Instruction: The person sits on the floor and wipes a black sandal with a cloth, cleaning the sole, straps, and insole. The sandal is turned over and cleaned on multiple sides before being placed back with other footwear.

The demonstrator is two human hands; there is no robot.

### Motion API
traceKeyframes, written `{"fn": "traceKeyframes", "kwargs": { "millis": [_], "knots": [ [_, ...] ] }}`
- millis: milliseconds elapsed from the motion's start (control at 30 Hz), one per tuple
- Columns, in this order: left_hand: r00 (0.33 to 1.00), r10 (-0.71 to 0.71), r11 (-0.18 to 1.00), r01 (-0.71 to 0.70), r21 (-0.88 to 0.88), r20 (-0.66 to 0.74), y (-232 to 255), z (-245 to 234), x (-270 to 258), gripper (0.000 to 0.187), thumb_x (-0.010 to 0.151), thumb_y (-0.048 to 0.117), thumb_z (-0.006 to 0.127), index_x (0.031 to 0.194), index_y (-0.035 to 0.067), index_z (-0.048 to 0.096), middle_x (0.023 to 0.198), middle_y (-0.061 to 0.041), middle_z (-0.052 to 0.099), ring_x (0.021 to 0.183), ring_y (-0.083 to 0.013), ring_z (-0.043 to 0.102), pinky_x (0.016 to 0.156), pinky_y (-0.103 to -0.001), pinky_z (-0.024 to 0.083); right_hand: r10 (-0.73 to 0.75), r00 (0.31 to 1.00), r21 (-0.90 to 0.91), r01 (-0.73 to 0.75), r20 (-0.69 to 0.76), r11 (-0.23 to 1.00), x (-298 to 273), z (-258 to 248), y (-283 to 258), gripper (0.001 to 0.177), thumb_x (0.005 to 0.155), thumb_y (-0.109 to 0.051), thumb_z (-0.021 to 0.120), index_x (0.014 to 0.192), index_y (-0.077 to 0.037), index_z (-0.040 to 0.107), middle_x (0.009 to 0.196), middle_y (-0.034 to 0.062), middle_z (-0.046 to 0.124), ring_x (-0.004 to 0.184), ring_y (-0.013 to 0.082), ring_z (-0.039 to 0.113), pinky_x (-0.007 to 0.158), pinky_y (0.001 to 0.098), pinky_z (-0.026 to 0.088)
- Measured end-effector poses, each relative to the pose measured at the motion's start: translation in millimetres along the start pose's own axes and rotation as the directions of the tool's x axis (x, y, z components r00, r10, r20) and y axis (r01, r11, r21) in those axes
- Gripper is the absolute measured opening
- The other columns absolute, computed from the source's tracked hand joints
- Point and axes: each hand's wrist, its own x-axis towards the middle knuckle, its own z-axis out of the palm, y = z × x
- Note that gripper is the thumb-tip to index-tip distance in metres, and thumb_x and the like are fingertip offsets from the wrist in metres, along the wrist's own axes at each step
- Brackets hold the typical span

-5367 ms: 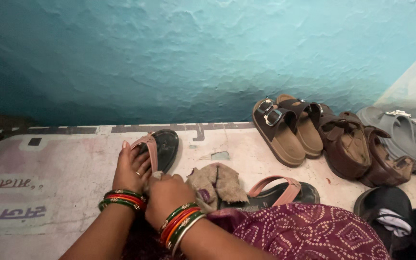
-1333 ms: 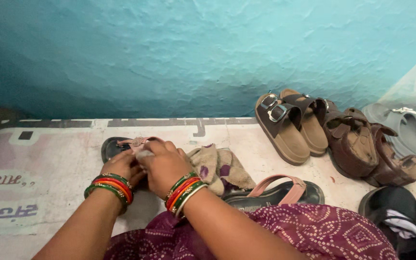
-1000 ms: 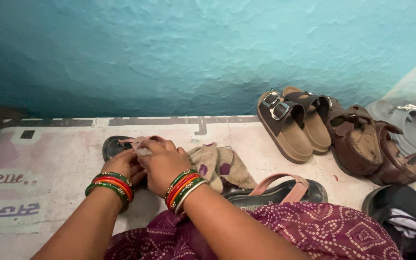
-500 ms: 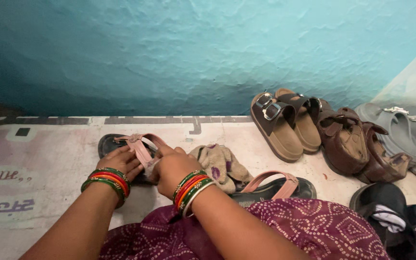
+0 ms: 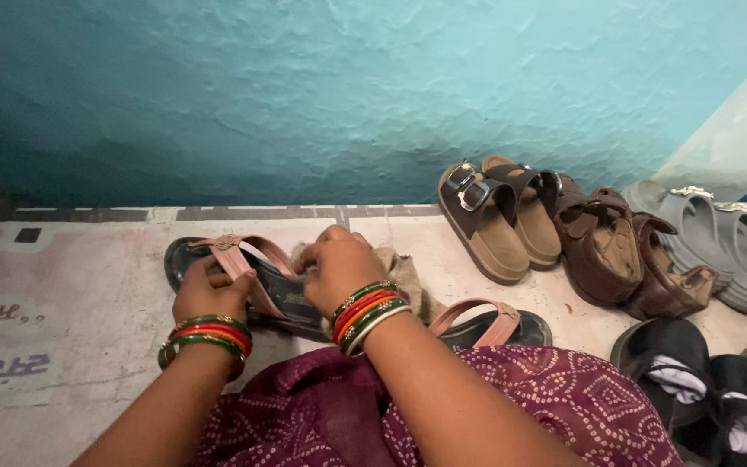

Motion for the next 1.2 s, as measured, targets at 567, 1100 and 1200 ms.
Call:
{"fn": "traceKeyframes", "kwargs": {
  "millis": [567, 1100, 1200],
  "knots": [
    [0.795, 0.606, 0.764, -0.58, 0.284, -0.006, -52.4, 14.7, 20.1, 0.081, 0.074, 0.042, 0.08, 0.141, 0.006, 0.053, 0.145, -0.026, 0.051, 0.141, -0.044, 0.041, 0.126, -0.057, 0.023, -0.162, 0.928, -0.161, 0.226, 0.335, 0.961, -4.6, 32.1, -14.1, 0.048, 0.075, -0.023, 0.074, 0.122, -0.017, 0.073, 0.15, 0.0056, 0.051, 0.134, 0.0303, 0.05, 0.108, 0.0512, 0.039],
    [0.831, 0.496, 0.856, -0.517, 0.021, 0.254, -39.8, -30.4, 37.1, 0.067, 0.08, 0.027, 0.065, 0.144, 0.013, 0.052, 0.15, -0.025, 0.05, 0.152, -0.042, 0.029, 0.115, -0.048, 0.034, -0.205, 0.97, -0.149, 0.224, 0.13, 0.963, 29.3, 89.3, -29.7, 0.041, 0.087, -0.023, 0.062, 0.128, -0.018, 0.069, 0.15, 0.0036, 0.051, 0.141, 0.022, 0.044, 0.113, 0.0675, 0.023],
    [0.814, 0.516, 0.849, -0.528, -0.03, 0.269, -39.9, -32.6, 37.3, 0.067, 0.079, 0.028, 0.064, 0.143, 0.013, 0.052, 0.148, -0.022, 0.055, 0.149, -0.0395, 0.038, 0.119, -0.045, 0.034, -0.142, 0.975, -0.164, 0.17, 0.168, 0.972, 33.6, 84.9, -36.2, 0.046, 0.087, -0.03, 0.064, 0.131, -0.017, 0.066, 0.154, 0.0066, 0.046, 0.142, 0.0229, 0.042, 0.114, 0.0671, 0.022]
  ]
}}
